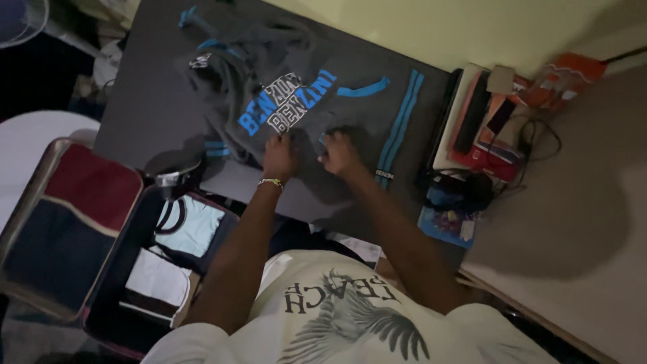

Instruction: The person picks up clothing from a pile, lays each item out on a desk, and folds it by hand before placing it into a suitcase.

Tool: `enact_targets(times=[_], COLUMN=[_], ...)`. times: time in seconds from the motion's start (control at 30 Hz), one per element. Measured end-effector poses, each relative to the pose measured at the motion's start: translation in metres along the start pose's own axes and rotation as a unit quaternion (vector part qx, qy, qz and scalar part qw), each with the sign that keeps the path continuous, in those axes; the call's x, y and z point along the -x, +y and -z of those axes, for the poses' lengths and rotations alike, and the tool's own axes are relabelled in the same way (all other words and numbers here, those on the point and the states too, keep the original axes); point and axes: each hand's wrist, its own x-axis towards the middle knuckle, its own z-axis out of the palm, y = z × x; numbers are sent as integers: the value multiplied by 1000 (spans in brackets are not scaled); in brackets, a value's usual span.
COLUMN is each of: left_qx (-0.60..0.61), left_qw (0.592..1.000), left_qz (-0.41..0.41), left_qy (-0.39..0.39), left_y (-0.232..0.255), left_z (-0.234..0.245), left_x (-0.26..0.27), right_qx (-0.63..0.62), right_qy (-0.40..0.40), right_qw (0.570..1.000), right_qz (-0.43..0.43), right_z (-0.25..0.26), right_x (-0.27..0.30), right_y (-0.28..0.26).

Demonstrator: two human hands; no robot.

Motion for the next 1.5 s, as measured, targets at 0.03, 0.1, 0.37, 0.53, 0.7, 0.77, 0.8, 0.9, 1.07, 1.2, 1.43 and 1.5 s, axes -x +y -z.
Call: enact_targets(times=[0.03, 0.1, 0.37, 0.53, 0.7, 0.77, 0.8, 0.9, 1.07, 1.2, 1.43, 1.5], left_qx=[7, 15, -39, 9, 82, 5, 4, -12, 1, -16, -114, -104], left_qw=[1000, 999, 994, 991, 975, 997, 997, 999, 993, 995, 992, 992], left_qz=[5, 14, 90, 133, 174, 80, 79, -16, -84, -54, 50, 74], left_qy=[18, 40, 40, -19, -108, -23, -25, -50, -77, -77, 30, 17], left_y=[-3, -6, -9, 2, 4, 8, 11, 37, 73, 56, -16, -25], left_z=[2, 11, 27, 26, 41, 38, 38, 39, 42, 36, 55, 66], left_x=[1, 7, 38, 29, -2, -25, -37, -70, -119, -154, -182, -189], right_qx=[0, 59, 253, 322, 231, 180, 152, 81, 96, 99, 104, 99], right_qy=[-2, 33, -42, -188, -212, -165, -113, 65, 128, 144, 167, 117], right_qw=[1000, 997, 963, 928, 946, 963, 962, 968, 972, 975, 976, 977], right_qz=[7, -37, -86, 23, 84, -112, -197, -230, -171, -136, -92, -152], right_z=[1, 4, -11, -38, -4, 16, 24, 45, 35, 20, 24, 28], right_x=[6, 14, 34, 37, 22, 12, 4, -23, -77, -115, -151, -155], right_y=[-8, -15, 37, 104, 111, 81, 65, 30, 19, 30, 42, 48])
